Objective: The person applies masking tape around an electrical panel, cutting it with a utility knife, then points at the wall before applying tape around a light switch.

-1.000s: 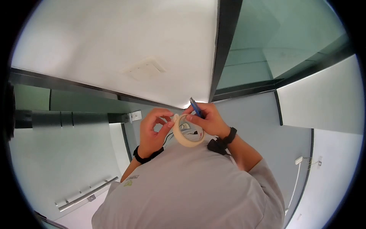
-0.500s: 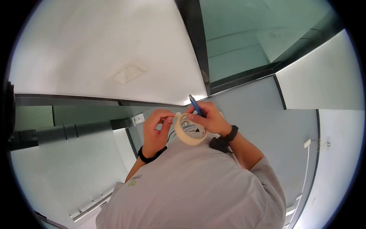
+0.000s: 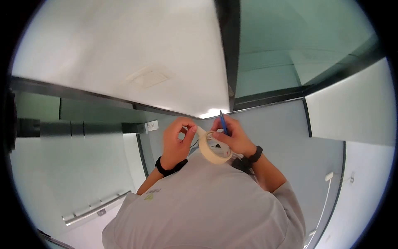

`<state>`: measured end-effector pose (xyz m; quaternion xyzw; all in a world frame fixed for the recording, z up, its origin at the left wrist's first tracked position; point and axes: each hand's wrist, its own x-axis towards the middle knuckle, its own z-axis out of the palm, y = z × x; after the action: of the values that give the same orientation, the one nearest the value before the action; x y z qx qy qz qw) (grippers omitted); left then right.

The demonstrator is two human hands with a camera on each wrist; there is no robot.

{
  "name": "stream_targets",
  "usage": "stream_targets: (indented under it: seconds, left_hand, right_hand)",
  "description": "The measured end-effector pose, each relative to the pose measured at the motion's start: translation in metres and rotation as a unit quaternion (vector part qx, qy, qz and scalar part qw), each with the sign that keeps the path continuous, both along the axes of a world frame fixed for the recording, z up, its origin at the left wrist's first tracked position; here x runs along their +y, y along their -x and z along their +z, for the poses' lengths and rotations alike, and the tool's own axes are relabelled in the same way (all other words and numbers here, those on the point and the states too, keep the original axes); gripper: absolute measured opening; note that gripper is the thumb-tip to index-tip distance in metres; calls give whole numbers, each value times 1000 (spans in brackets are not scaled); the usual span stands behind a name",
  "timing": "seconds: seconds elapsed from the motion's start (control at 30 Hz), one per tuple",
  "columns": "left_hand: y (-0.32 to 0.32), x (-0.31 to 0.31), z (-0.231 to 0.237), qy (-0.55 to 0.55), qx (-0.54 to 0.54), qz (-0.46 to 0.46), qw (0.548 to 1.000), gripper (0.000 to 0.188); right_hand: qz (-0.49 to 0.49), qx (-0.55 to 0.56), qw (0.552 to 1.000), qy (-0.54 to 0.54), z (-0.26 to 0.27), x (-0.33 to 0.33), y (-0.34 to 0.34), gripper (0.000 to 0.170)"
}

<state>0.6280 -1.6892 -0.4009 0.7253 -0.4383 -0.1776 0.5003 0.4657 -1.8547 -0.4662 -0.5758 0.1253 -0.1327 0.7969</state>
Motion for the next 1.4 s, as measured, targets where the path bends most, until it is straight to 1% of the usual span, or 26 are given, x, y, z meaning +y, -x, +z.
stream_targets:
  seconds: [0.03, 0.13, 0.2, 0.27, 0.3, 0.33, 0.4, 0.43, 0.5, 0.53, 0.6, 0.63, 0.67, 0.73, 0.77, 0.8, 0.87, 0.9, 0.93, 1.0, 1.13, 1.2, 1.23, 1.3, 1.33, 1.4]
  left_hand:
    - [1, 3, 1, 0, -3, 11, 1000, 6]
    - [1, 9, 3, -25, -11, 61, 998, 4]
    - [1, 15, -2, -7, -31, 84, 996, 4]
    - [1, 17, -2, -6, -33, 106, 994, 5]
    - [2, 18, -1, -8, -35, 118, 992, 6]
    - [3, 19, 0, -6, -36, 125, 991, 6]
    - [1, 23, 4, -17, -18, 146, 989, 6]
    - [-1, 25, 4, -13, -20, 151, 988, 6]
    - [-6, 28, 5, -19, -25, 170, 985, 7]
    - [-7, 28, 6, -15, -27, 173, 985, 7]
    - [-8, 28, 9, -31, -11, 160, 987, 8]
    - [-9, 27, 11, -28, -11, 160, 987, 8]
    - [-8, 25, 12, -20, -2, 155, 988, 8]
    - [-8, 22, 15, -14, 10, 145, 989, 8]
    - [-7, 21, 17, -23, 3, 141, 990, 8]
    - [-6, 19, 17, -33, -2, 136, 990, 8]
    - [-4, 14, 15, -23, -17, 131, 991, 6]
    - [-3, 11, 15, -8, -36, 131, 991, 5]
    - [-1, 10, 15, -8, -35, 127, 991, 5]
    - [2, 10, 19, -35, -26, 145, 988, 9]
    - [4, 8, 26, -18, -44, 146, 988, 10]
    - [-1, 7, 25, -5, -41, 148, 988, 11]
    - [-5, 8, 26, -5, -43, 148, 988, 11]
    - [-11, 13, 31, -31, -36, 165, 985, 11]
    - [-11, 15, 33, -34, -36, 167, 985, 11]
    - [-12, 16, 38, -22, -6, 162, 987, 11]
  right_hand:
    - [9, 9, 999, -29, -2, 0, -3, 17]
    - [64, -5, 995, -78, -19, -2, -9, 17]
    - [106, -29, 993, -46, -21, -1, -11, 19]
    - [155, -64, 978, -121, -5, 7, -19, 22]
    - [195, -103, 970, -107, -8, 4, -24, 30]
    - [203, -104, 968, -105, -19, 3, -25, 30]
    - [191, -81, 961, -181, -41, 1, -22, 43]
    - [196, -81, 961, -177, -40, -5, -21, 43]
    - [229, -33, 908, -348, -37, -18, -19, 52]
    - [232, -33, 909, -345, -40, -21, -19, 52]
    - [202, -95, 949, -225, -51, -25, -21, 47]
    - [151, -115, 974, -126, -16, -18, -31, 48]
    - [150, -114, 974, -124, -18, -23, -31, 48]
    - [122, -160, 980, -5, -23, -31, -26, 47]
    - [115, -174, 977, -39, -23, -30, -24, 35]
    - [110, -169, 979, -42, -21, -32, -18, 35]
    - [131, -71, 988, 50, 0, -40, -7, 24]
    - [99, -67, 971, 208, 8, -46, -7, 16]
    - [95, -65, 971, 209, 19, -47, -3, 16]
    - [8, 38, 961, 273, 38, -46, 0, 17]
    - [-40, 127, 944, 301, 20, -58, 1, 20]
    - [34, 132, 962, 237, 14, -62, 6, 23]
    - [34, 130, 962, 236, 4, -68, 11, 23]
    - [121, 35, 971, 205, -16, -78, 25, 27]
    - [123, 34, 971, 202, -15, -75, 27, 27]
    - [122, -91, 988, 6, -11, -71, 33, 32]
